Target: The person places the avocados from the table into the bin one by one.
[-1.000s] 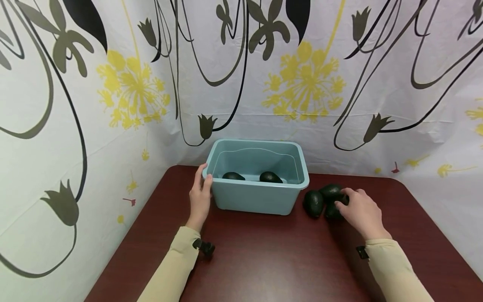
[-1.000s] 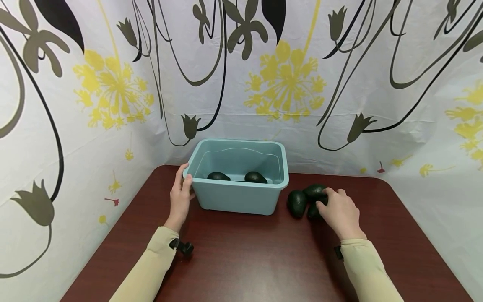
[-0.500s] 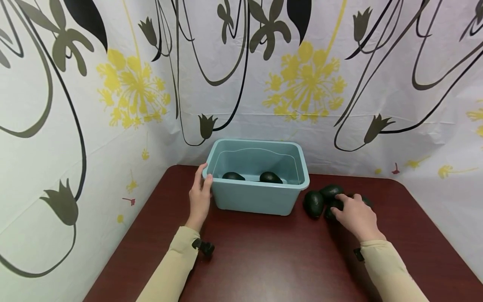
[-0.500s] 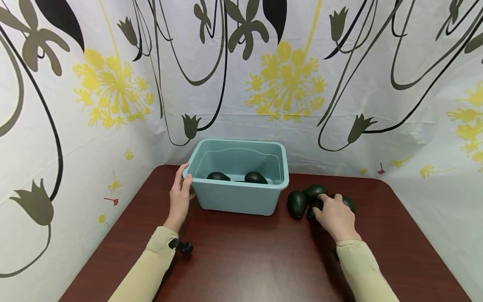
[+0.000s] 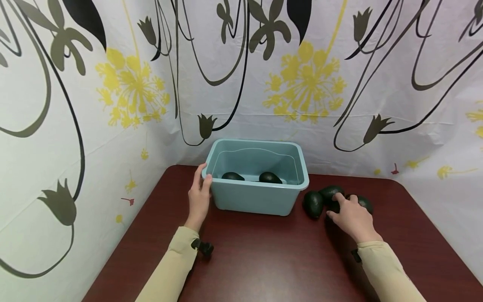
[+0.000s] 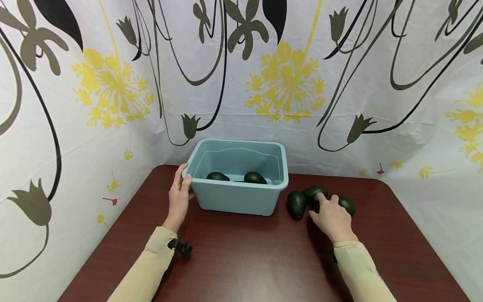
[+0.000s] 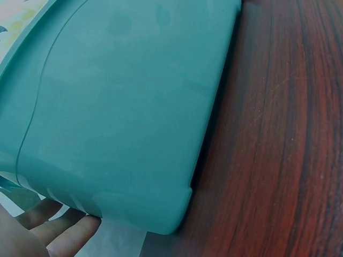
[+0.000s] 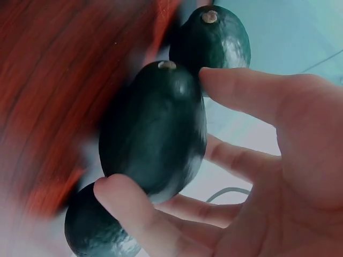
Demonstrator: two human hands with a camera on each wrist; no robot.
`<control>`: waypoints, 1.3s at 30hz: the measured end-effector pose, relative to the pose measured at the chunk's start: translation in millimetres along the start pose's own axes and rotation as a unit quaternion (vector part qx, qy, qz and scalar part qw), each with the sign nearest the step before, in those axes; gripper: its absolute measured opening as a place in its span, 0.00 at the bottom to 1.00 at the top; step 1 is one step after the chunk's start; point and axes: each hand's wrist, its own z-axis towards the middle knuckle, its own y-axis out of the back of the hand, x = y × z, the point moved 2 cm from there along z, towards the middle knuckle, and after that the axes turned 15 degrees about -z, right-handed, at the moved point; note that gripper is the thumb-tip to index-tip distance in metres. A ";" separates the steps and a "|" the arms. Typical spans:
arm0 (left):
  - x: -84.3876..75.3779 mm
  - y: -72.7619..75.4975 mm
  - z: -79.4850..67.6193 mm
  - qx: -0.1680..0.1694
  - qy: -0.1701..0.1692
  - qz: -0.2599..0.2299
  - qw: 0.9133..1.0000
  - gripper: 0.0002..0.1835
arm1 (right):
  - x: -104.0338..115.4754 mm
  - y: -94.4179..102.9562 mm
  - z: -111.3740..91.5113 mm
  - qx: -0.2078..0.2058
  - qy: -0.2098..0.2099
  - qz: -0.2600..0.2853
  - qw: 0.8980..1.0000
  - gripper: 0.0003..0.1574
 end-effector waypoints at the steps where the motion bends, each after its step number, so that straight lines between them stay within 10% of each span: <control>1: -0.1 0.0 0.1 0.000 0.000 0.000 1.000 0.25 | -0.2 -0.7 0.2 -0.002 0.000 0.002 1.000 0.40; 39: 1.1 0.1 1.2 0.007 -0.003 -0.008 1.000 0.26 | -7.5 10.5 -1.4 -0.061 -0.029 0.030 0.997 0.35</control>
